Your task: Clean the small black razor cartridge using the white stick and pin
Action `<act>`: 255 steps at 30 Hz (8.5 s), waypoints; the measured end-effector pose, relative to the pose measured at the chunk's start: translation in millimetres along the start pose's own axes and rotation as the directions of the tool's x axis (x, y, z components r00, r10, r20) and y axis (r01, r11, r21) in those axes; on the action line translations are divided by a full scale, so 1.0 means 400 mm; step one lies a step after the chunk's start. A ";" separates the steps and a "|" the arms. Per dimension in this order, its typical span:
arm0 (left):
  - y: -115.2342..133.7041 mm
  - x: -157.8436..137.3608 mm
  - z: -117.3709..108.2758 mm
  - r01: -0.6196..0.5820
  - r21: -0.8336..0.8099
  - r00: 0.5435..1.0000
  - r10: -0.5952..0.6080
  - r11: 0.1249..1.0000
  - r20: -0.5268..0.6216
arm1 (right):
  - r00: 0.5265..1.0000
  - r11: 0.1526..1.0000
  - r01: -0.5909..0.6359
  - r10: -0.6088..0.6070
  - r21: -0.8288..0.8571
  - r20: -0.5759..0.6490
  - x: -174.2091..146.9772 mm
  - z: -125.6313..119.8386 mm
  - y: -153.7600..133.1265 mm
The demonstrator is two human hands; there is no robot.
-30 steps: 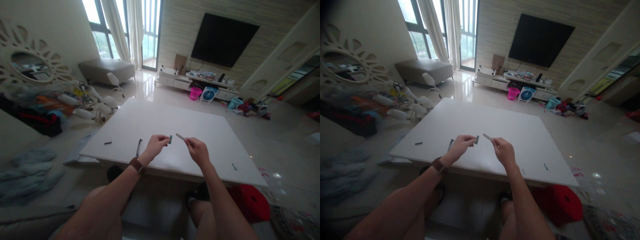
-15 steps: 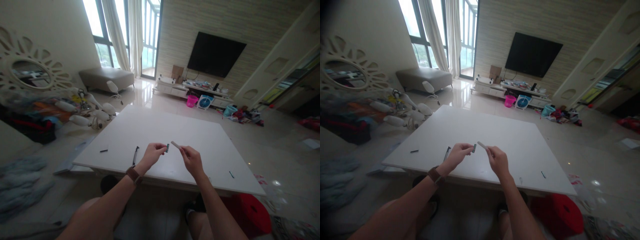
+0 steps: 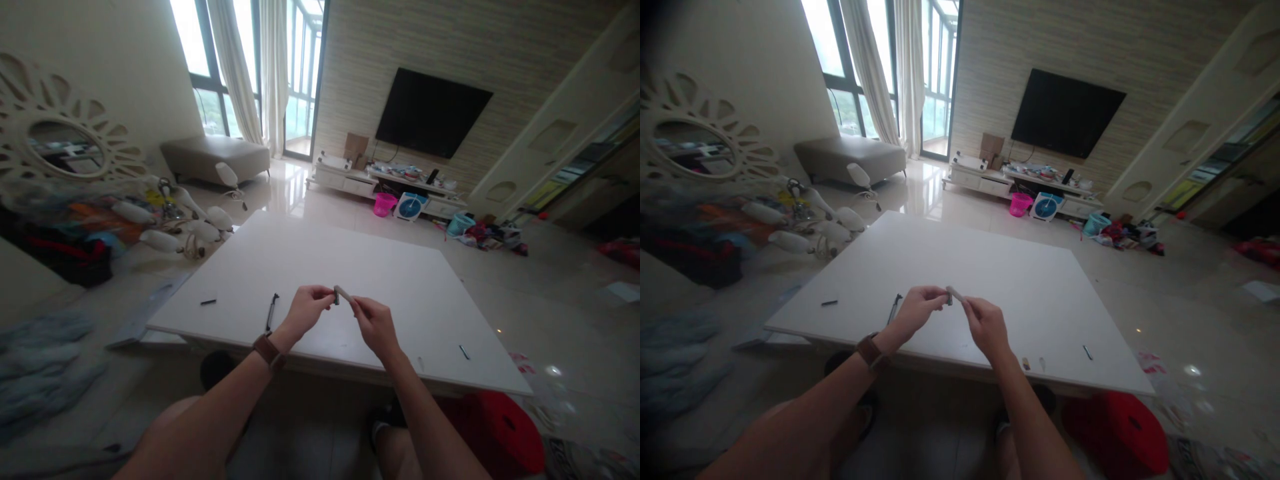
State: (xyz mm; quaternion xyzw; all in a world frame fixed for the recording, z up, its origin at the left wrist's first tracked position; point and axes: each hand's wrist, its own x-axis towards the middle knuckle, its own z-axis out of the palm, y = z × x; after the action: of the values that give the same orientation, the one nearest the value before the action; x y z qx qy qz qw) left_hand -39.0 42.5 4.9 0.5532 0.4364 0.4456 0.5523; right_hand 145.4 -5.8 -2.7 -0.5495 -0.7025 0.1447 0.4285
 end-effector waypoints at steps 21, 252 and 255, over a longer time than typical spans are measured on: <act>-0.013 0.005 0.007 -0.053 -0.028 0.998 0.054 0.998 0.015 | 0.999 0.995 -0.010 0.005 0.095 0.047 -0.005 -0.006 -0.019; -0.010 0.000 -0.014 0.005 -0.025 1.000 -0.005 1.000 0.002 | 0.989 0.995 0.004 0.011 -0.100 0.146 0.015 -0.002 -0.020; -0.005 0.000 -0.012 0.017 -0.001 1.000 -0.017 1.000 -0.012 | 0.990 0.986 -0.017 0.040 -0.168 0.133 0.016 -0.015 -0.006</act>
State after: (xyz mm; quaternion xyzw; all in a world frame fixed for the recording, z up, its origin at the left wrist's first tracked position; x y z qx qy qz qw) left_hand -43.8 43.7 2.7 0.5465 0.4442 0.4442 0.5538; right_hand 148.4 -2.5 5.3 -0.5822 -0.7317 0.1288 0.3301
